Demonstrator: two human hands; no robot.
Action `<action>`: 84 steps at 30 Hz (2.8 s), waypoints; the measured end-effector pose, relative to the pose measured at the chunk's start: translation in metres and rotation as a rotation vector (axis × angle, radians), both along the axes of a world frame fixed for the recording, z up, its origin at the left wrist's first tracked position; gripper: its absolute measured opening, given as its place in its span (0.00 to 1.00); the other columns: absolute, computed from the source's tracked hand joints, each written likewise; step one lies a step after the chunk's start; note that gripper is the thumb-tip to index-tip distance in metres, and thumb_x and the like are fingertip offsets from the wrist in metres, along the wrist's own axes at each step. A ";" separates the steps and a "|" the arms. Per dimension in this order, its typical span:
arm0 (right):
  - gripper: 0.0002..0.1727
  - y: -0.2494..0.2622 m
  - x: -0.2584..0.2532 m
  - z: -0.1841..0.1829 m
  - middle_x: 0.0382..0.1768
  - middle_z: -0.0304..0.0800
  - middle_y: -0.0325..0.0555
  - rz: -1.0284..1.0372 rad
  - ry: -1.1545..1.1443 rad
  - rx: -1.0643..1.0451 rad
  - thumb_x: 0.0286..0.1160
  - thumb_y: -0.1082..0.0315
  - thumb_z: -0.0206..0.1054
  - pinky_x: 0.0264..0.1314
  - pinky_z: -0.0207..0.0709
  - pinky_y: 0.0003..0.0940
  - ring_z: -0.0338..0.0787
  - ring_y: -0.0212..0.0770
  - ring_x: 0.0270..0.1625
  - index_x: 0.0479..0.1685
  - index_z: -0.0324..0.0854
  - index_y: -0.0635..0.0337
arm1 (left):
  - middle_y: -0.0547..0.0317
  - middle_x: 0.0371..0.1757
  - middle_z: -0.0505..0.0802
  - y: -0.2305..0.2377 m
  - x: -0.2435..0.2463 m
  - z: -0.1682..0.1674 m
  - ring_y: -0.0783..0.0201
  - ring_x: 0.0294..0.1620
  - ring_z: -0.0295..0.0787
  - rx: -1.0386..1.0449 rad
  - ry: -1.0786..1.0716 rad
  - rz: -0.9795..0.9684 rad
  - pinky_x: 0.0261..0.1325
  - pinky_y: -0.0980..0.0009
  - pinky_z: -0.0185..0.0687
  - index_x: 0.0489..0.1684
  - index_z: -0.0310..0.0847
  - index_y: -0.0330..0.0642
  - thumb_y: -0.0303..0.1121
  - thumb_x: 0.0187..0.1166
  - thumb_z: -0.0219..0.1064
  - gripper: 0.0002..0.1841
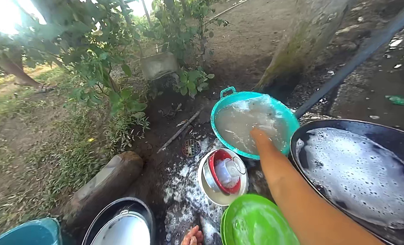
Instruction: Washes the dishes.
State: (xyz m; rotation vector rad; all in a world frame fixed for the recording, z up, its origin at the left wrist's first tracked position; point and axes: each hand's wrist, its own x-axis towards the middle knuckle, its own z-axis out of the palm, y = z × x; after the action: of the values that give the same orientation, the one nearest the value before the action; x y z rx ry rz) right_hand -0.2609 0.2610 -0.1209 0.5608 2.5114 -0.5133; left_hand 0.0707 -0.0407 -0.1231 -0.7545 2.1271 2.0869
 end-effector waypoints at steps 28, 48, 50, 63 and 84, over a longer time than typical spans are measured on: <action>0.38 -0.026 0.044 0.043 0.74 0.80 0.68 0.272 -0.026 -0.023 0.86 0.39 0.56 0.79 0.66 0.67 0.77 0.64 0.80 0.69 0.79 0.72 | 0.52 0.42 0.93 0.059 -0.063 0.058 0.63 0.43 0.92 0.330 0.037 -0.175 0.50 0.66 0.87 0.59 0.81 0.27 0.25 0.89 0.42 0.19; 0.19 -0.074 0.213 0.079 0.29 0.91 0.57 1.446 0.555 -0.341 0.63 0.54 0.78 0.59 0.78 0.60 0.93 0.60 0.41 0.34 0.86 0.65 | 0.64 0.34 0.95 0.067 -0.084 0.063 0.69 0.38 0.93 0.903 -0.275 -0.585 0.42 0.68 0.90 0.40 0.84 0.52 0.61 0.89 0.32 0.34; 0.22 -0.072 0.237 0.057 0.32 0.93 0.55 1.415 0.720 -0.400 0.50 0.52 0.85 0.69 0.76 0.60 0.94 0.58 0.45 0.30 0.88 0.62 | 0.70 0.33 0.93 0.065 -0.071 0.054 0.76 0.38 0.91 0.817 -0.307 -0.631 0.46 0.75 0.87 0.40 0.81 0.53 0.43 0.89 0.41 0.19; 0.68 -0.041 0.284 0.030 0.93 0.48 0.68 1.020 0.254 -0.528 0.55 0.50 0.86 0.96 0.23 0.60 0.40 0.62 0.97 0.93 0.43 0.75 | 0.62 0.44 0.90 0.065 -0.050 0.008 0.70 0.40 0.91 0.679 -0.293 -0.764 0.50 0.72 0.89 0.78 0.54 0.39 0.17 0.69 0.63 0.35; 0.31 -0.016 0.237 0.083 0.74 0.80 0.60 0.061 0.309 -0.858 0.95 0.55 0.37 0.75 0.79 0.42 0.85 0.48 0.73 0.86 0.64 0.64 | 0.60 0.29 0.87 0.085 -0.060 0.065 0.71 0.24 0.84 0.875 -0.295 -0.386 0.33 0.76 0.85 0.56 0.74 0.36 0.21 0.87 0.48 0.10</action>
State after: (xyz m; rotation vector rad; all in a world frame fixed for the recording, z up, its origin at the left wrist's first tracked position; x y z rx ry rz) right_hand -0.0236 0.2448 -0.0379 0.0679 2.2467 -1.6262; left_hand 0.0108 0.0440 -0.0576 -0.4371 0.9364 2.1813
